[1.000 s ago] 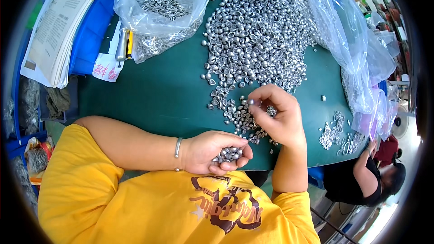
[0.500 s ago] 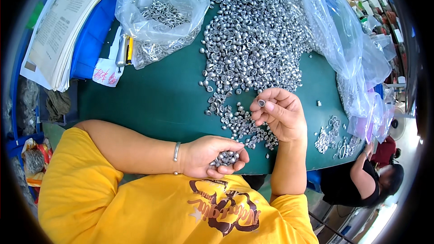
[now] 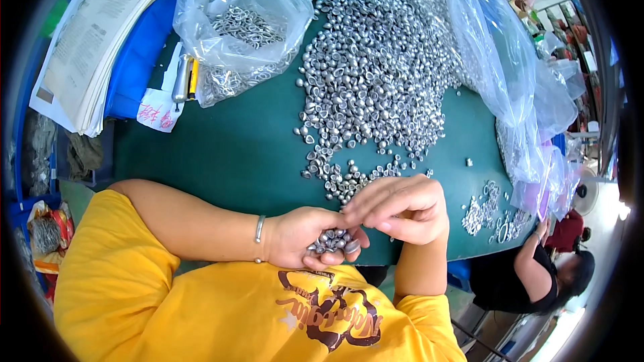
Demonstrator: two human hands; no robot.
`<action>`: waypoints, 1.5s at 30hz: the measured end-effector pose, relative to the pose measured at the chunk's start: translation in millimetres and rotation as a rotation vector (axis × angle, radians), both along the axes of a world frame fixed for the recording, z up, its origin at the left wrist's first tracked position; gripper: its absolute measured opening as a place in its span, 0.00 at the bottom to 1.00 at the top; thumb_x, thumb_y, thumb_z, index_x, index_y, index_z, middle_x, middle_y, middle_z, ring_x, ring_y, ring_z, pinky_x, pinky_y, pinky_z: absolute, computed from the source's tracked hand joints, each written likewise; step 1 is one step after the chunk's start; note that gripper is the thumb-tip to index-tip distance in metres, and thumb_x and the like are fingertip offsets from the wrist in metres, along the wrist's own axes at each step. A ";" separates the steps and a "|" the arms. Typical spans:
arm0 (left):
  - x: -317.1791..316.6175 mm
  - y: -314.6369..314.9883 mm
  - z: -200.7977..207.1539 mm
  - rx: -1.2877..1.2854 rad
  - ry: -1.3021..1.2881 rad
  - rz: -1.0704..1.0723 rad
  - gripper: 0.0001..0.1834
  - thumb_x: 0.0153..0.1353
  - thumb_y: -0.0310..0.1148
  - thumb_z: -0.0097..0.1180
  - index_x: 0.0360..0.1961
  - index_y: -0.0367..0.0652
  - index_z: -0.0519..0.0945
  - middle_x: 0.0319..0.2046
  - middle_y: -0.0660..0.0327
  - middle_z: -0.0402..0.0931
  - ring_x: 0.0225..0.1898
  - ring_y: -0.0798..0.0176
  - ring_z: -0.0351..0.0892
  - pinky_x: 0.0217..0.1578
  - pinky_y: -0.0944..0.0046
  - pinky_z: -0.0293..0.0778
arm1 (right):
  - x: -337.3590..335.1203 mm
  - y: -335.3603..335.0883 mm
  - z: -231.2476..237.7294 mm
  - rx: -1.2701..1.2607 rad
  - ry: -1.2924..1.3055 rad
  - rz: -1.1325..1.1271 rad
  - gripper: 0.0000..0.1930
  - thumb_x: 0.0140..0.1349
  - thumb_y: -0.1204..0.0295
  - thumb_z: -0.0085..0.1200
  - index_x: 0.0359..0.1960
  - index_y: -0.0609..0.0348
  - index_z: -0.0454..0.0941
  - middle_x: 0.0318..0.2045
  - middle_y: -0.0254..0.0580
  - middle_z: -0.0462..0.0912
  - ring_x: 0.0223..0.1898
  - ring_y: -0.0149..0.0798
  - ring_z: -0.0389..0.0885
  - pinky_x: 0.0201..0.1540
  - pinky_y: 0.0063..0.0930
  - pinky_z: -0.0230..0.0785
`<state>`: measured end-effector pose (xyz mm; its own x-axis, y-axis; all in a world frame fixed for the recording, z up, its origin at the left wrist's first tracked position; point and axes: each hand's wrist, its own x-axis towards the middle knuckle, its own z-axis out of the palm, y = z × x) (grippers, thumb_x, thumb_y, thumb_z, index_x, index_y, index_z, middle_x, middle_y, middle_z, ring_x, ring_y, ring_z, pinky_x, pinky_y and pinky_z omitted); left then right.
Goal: The person sorts through a large pile of small silver metal parts on a green table by hand, picking up individual pieces, turning them over, and placing them into a small pile or a blue container.
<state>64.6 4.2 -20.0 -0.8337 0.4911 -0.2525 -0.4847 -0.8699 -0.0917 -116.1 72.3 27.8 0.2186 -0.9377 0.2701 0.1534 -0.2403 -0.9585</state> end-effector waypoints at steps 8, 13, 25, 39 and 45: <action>0.7 -0.5 -2.8 -0.024 -0.024 -0.031 0.18 0.66 0.41 0.33 0.35 0.39 0.72 0.28 0.59 0.67 0.19 0.70 0.62 0.12 0.76 0.56 | 12.6 -6.3 -14.0 0.108 1.017 -0.555 0.06 0.45 0.78 0.58 0.27 0.63 0.76 0.26 0.43 0.74 0.30 0.45 0.72 0.35 0.33 0.66; 0.9 0.8 -3.8 -0.011 -0.019 -0.021 0.18 0.66 0.41 0.33 0.35 0.39 0.72 0.28 0.59 0.67 0.19 0.71 0.62 0.12 0.76 0.56 | 12.1 -6.5 -19.0 0.057 0.919 -0.632 0.06 0.46 0.80 0.57 0.27 0.63 0.75 0.27 0.43 0.74 0.30 0.46 0.72 0.35 0.32 0.66; 0.2 1.0 0.8 -0.033 -0.051 -0.025 0.16 0.65 0.39 0.36 0.35 0.37 0.71 0.26 0.60 0.67 0.17 0.72 0.61 0.11 0.75 0.55 | -8.5 1.5 -19.4 0.504 -0.548 -0.395 0.07 0.60 0.73 0.48 0.36 0.65 0.72 0.26 0.41 0.75 0.23 0.30 0.71 0.26 0.19 0.64; 1.6 0.3 -4.9 -0.023 0.014 -0.020 0.19 0.65 0.42 0.34 0.39 0.39 0.72 0.30 0.57 0.68 0.20 0.70 0.62 0.12 0.76 0.55 | 14.1 -15.7 1.2 0.023 0.908 -0.498 0.06 0.47 0.81 0.56 0.29 0.63 0.77 0.26 0.44 0.77 0.29 0.46 0.76 0.33 0.31 0.68; -0.6 -1.1 0.2 -0.033 -0.021 -0.033 0.18 0.65 0.43 0.35 0.38 0.39 0.71 0.28 0.59 0.68 0.18 0.71 0.61 0.11 0.76 0.53 | 16.1 -27.1 -19.3 -0.027 1.022 -0.647 0.06 0.47 0.82 0.55 0.29 0.63 0.75 0.28 0.42 0.75 0.30 0.42 0.75 0.32 0.28 0.68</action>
